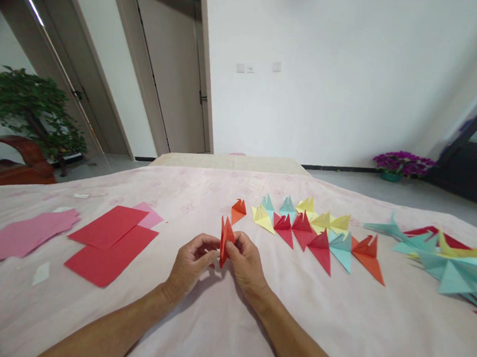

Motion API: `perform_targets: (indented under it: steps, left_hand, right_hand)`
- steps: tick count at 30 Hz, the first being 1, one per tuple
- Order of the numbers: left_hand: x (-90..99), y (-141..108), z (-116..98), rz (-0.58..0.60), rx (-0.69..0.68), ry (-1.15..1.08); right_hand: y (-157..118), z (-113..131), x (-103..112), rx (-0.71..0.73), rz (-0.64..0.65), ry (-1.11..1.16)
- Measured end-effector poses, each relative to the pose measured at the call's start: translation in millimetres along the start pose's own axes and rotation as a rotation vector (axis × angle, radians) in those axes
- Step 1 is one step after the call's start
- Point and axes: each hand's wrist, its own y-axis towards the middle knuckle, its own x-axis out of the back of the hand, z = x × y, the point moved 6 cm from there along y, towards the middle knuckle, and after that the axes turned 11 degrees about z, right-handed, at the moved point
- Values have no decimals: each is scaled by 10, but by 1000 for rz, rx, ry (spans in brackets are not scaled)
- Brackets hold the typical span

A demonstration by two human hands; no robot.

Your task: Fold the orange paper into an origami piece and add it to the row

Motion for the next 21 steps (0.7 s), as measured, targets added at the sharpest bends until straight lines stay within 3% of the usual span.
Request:
perform_targets:
  steps: [10,15,21]
  left_hand:
    - [-12,-44,-60,4,-98,173]
    - [13,-66,-195,-90,-211,370]
    - [23,-61,-259,-132,-249,463]
  right_hand:
    - [3,-34,21,1,-23,-13]
    - [-8,-57,24,25,-37,-93]
    - [-42,-5,5,37,-76,-210]
